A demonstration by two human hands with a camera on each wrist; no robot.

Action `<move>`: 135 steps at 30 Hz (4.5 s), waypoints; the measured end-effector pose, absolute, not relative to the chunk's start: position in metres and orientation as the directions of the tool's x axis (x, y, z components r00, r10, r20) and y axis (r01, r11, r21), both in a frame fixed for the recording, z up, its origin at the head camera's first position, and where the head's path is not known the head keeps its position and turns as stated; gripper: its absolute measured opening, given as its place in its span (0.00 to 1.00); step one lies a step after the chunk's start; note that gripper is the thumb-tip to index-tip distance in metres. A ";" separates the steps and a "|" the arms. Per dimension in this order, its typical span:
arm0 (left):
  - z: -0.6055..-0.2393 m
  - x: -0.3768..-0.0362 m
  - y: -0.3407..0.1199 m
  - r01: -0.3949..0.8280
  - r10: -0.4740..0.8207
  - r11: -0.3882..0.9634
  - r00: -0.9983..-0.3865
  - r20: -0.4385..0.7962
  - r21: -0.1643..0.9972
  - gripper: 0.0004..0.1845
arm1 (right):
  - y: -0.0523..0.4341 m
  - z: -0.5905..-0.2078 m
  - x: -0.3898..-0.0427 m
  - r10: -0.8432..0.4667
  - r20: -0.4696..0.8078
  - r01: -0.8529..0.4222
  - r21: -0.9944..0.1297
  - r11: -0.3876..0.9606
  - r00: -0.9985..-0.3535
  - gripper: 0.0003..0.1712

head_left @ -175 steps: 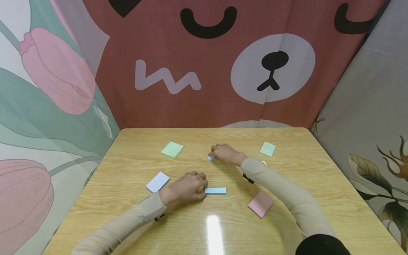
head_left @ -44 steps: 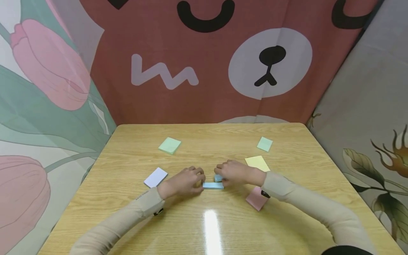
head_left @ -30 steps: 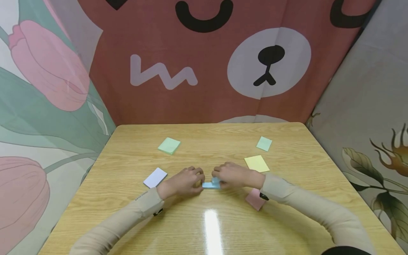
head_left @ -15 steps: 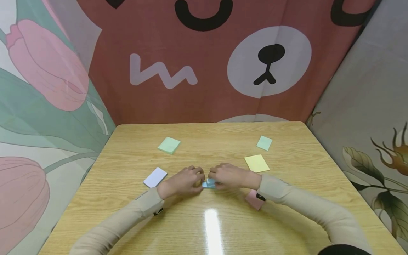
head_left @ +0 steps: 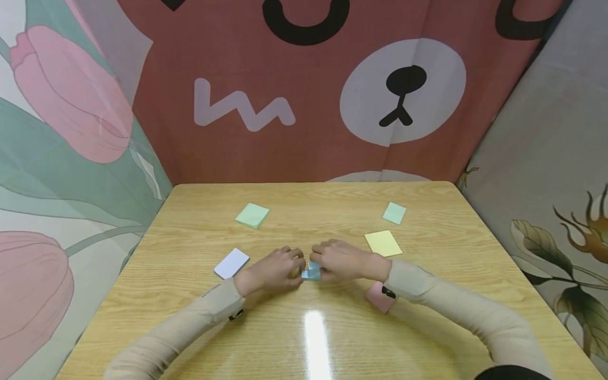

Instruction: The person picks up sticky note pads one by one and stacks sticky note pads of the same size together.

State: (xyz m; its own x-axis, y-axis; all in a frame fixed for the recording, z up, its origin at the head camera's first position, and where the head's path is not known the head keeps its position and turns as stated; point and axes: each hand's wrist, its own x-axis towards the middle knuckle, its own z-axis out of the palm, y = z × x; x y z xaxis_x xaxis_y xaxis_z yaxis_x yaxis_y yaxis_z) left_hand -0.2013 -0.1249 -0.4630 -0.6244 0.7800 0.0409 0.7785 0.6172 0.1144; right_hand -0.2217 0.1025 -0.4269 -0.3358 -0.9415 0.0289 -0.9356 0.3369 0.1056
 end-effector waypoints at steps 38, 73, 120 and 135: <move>-0.461 -0.200 -0.127 0.790 0.787 0.604 -0.612 0.083 0.103 0.13 | 0.091 -0.436 -0.217 -0.957 0.017 -0.955 0.059 0.291 -0.291 0.08; -0.463 -0.200 -0.125 0.770 0.773 0.628 -0.634 0.025 0.110 0.10 | 0.124 -0.447 -0.219 -0.927 0.024 -0.927 0.012 0.374 -0.374 0.10; -0.458 -0.197 -0.125 0.778 0.778 0.623 -0.627 0.038 0.079 0.11 | 0.131 -0.451 -0.217 -0.910 0.064 -0.910 0.048 0.412 -0.409 0.13; -0.462 -0.198 -0.127 0.776 0.776 0.626 -0.629 0.033 0.080 0.10 | 0.134 -0.452 -0.217 -0.908 0.062 -0.909 0.020 0.416 -0.414 0.10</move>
State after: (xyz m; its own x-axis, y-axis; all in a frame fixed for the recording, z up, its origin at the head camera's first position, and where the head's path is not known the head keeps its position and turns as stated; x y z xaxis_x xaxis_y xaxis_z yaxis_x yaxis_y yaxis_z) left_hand -0.1984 -0.1272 -0.4619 -0.6294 0.7764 0.0332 0.7760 0.6257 0.0798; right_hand -0.2165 0.1343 -0.4523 -0.4140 -0.9082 0.0616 -0.9092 0.4159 0.0202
